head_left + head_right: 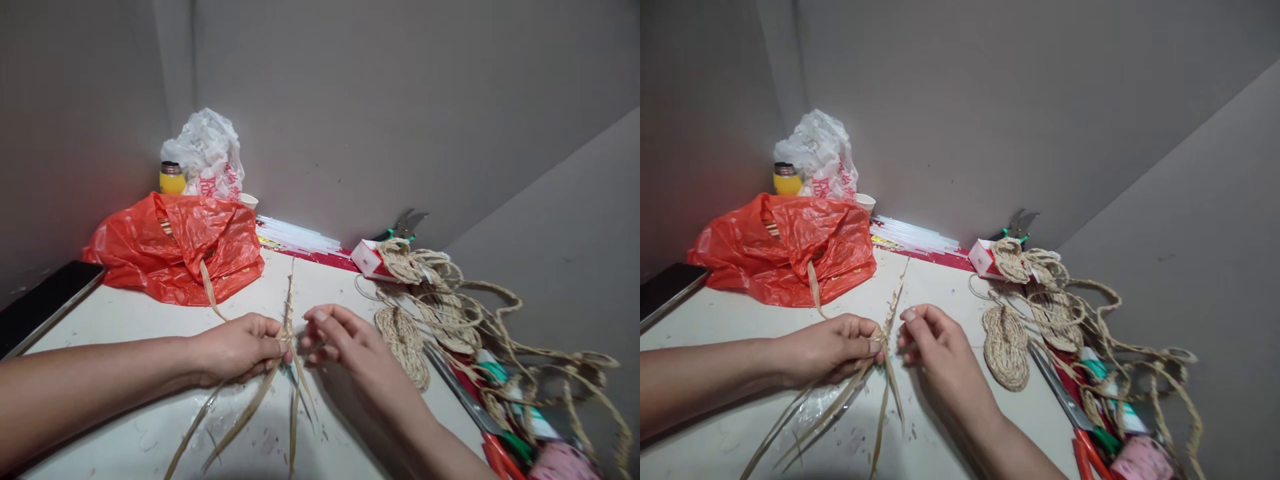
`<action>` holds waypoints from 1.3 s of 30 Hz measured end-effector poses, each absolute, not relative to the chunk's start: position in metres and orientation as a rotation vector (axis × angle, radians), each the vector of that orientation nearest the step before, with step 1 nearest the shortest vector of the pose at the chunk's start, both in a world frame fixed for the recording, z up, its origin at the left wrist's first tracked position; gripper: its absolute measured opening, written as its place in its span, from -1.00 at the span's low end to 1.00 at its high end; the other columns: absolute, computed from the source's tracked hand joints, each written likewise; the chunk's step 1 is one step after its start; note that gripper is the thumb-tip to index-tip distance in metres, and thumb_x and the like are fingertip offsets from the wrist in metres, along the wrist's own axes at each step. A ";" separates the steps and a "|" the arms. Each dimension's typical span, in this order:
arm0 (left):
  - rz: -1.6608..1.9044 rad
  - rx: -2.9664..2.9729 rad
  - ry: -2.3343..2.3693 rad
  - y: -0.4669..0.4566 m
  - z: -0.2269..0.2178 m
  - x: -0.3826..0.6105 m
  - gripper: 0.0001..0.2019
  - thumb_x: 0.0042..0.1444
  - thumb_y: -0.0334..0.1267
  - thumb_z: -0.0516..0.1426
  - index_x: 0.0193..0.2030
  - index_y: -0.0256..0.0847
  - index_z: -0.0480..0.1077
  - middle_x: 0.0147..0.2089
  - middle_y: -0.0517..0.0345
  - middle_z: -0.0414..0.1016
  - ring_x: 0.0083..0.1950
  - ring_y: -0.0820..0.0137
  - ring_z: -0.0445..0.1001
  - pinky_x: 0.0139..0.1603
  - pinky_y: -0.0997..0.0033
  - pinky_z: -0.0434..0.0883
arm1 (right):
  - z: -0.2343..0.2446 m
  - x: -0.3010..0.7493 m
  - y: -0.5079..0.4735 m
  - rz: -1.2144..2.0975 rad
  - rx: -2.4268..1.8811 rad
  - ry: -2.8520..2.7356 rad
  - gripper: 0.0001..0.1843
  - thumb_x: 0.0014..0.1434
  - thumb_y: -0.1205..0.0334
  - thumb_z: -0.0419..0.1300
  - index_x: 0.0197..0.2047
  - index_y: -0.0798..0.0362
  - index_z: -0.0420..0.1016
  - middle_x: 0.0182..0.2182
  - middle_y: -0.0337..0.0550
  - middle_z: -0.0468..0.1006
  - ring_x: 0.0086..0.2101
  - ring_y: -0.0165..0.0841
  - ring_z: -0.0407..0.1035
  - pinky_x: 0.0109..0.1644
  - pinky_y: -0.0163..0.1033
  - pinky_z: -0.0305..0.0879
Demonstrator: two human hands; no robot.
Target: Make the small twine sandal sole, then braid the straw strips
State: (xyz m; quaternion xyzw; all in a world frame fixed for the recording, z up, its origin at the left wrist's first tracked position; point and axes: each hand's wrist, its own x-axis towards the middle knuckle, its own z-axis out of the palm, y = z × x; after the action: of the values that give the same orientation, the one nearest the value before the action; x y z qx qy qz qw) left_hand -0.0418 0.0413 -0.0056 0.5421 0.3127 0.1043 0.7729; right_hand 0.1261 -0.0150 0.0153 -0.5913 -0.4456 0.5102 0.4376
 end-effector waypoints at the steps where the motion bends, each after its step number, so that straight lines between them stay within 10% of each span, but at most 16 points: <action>1: 0.231 1.185 0.663 0.041 -0.004 -0.041 -0.76 0.07 -0.08 0.12 -0.38 -0.23 0.31 -0.72 0.43 0.08 -0.74 0.61 -0.09 -0.71 0.51 -0.17 | 0.012 0.125 -0.013 1.387 -1.416 -1.019 -0.68 0.09 -0.04 0.18 -0.33 0.07 0.35 -0.45 -0.22 0.44 -0.45 -0.40 0.35 -0.38 -0.31 0.29; 10: 0.282 1.351 0.685 0.042 -0.009 -0.042 -0.69 0.07 -0.03 0.12 -0.42 -0.28 0.33 -0.58 0.32 0.26 -0.59 0.60 0.06 -0.56 0.56 0.02 | -0.006 0.121 -0.012 1.848 -1.380 -1.053 -0.59 0.07 -0.11 0.19 -0.48 0.08 0.26 -0.72 -0.48 0.10 -0.74 -0.62 -0.22 -0.73 -0.43 -0.33; 34: 0.019 2.844 0.693 0.003 0.003 -0.053 -0.94 -0.07 -0.38 0.09 -0.43 -0.25 0.38 -0.49 -0.03 0.41 -0.56 0.32 0.33 -0.56 0.38 0.11 | -0.008 0.109 -0.020 1.928 -1.247 -0.729 -0.52 -0.02 -0.02 0.28 -0.65 0.05 0.12 -0.82 -0.52 0.01 -0.78 -0.65 -0.26 -0.72 -0.42 -0.38; 39: -0.044 2.698 0.483 -0.007 0.014 -0.053 -0.88 -0.07 -0.46 0.10 -0.56 -0.22 0.35 -0.51 0.02 0.42 -0.59 0.39 0.29 -0.58 0.41 0.03 | -0.009 0.110 -0.020 1.940 -1.283 -0.778 -0.70 -0.02 0.06 0.29 -0.48 0.15 0.40 -0.82 -0.54 0.00 -0.77 -0.65 -0.27 -0.72 -0.42 -0.38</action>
State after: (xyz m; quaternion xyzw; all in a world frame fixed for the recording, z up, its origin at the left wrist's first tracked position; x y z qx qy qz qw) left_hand -0.0527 -0.0072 0.0137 0.9645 0.1726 -0.0159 0.1990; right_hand 0.1098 -0.0200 -0.0093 -0.4923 -0.2984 0.7447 0.3377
